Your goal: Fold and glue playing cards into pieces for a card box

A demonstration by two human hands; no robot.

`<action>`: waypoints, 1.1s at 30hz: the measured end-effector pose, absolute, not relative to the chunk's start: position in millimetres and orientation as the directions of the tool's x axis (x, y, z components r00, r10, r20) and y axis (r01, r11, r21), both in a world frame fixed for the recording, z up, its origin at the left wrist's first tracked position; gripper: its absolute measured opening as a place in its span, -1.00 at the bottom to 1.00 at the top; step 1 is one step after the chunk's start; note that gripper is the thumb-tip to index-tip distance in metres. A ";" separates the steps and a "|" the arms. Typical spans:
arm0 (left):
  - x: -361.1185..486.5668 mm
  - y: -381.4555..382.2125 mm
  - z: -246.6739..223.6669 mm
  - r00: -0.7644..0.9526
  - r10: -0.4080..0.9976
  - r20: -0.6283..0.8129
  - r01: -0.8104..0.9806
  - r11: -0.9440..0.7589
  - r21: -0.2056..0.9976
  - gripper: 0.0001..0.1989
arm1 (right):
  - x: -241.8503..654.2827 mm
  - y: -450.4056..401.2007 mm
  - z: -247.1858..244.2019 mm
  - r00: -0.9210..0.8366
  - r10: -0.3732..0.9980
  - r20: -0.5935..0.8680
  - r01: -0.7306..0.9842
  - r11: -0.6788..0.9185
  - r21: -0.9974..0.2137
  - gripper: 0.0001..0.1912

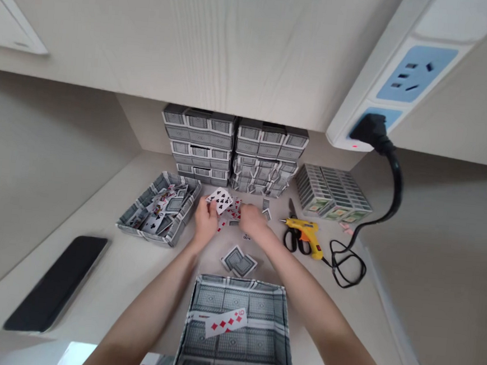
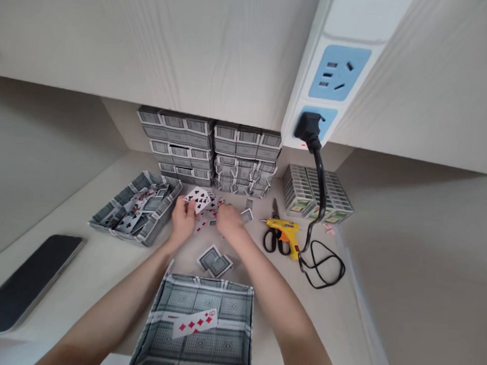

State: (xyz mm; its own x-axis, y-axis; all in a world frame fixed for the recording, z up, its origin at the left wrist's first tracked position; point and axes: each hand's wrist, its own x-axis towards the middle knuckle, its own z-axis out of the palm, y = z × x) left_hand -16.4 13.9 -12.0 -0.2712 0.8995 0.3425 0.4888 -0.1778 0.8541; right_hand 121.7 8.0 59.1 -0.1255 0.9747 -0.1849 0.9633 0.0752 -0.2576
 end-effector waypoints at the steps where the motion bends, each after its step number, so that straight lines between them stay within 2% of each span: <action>1: -16.5 14.4 -12.1 -0.269 0.898 0.347 0.493 -0.181 0.851 -0.77 | 120.7 9.6 58.5 -0.130 0.974 -0.188 0.963 0.079 -0.257 -0.67; 7: -16.7 15.8 -13.0 -0.261 0.899 0.352 0.508 -0.182 0.842 -0.76 | 126.7 14.1 50.7 -0.184 0.967 -0.174 0.946 0.126 -0.300 -0.80; 9: -16.3 15.7 -12.5 -0.265 0.899 0.348 0.504 -0.178 0.845 -0.76 | 131.2 13.5 48.5 -0.199 0.970 -0.142 0.906 0.127 -0.404 -0.89; 10: -16.0 15.6 -12.1 -0.268 0.900 0.344 0.500 -0.176 0.848 -0.76 | 133.9 12.5 48.2 -0.201 0.972 -0.123 0.862 0.116 -0.493 -0.95; 12: -15.5 15.3 -11.2 -0.274 0.903 0.332 0.486 -0.169 0.858 -0.76 | 139.8 8.3 49.6 -0.193 0.976 -0.105 0.694 0.060 -0.717 -0.91; 14: -15.0 14.7 -10.4 -0.269 0.909 0.318 0.473 -0.163 0.866 -0.75 | 146.3 1.3 53.7 -0.196 0.972 -0.128 0.433 -0.032 -0.901 -0.82; 16: -14.7 13.9 -9.6 -0.251 0.916 0.312 0.469 -0.167 0.867 -0.74 | 152.7 -8.4 58.7 -0.223 0.963 -0.149 0.161 -0.114 -0.980 -0.76; 19: -13.8 11.9 -8.4 -0.212 0.922 0.323 0.466 -0.195 0.863 -0.73 | 159.8 -24.6 63.3 -0.234 0.964 -0.128 -0.111 -0.158 -0.981 -0.73; 21: -12.9 9.9 -7.7 -0.181 0.924 0.338 0.452 -0.227 0.862 -0.73 | 162.2 -33.9 62.0 -0.214 0.970 -0.117 -0.196 -0.160 -0.968 -0.73; 27: -9.8 2.1 -9.9 -0.063 0.930 0.363 0.335 -0.323 0.885 -0.74 | 164.3 -46.5 45.5 -0.095 0.988 -0.123 -0.273 -0.145 -0.951 -0.71; 33: -9.2 -0.3 -8.2 -0.008 0.905 0.424 0.316 -0.400 0.860 -0.78 | 168.9 -51.9 37.8 -0.152 0.978 -0.142 -0.351 -0.188 -0.917 -0.70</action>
State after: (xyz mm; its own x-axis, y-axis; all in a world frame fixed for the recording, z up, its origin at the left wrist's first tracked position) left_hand -9.2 -0.3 -8.2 -0.0080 0.9055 0.4243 0.3159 -0.4003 0.8602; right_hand 168.9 -51.9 37.8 -0.1521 0.9780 -0.1425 -0.3511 -0.1882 -0.9172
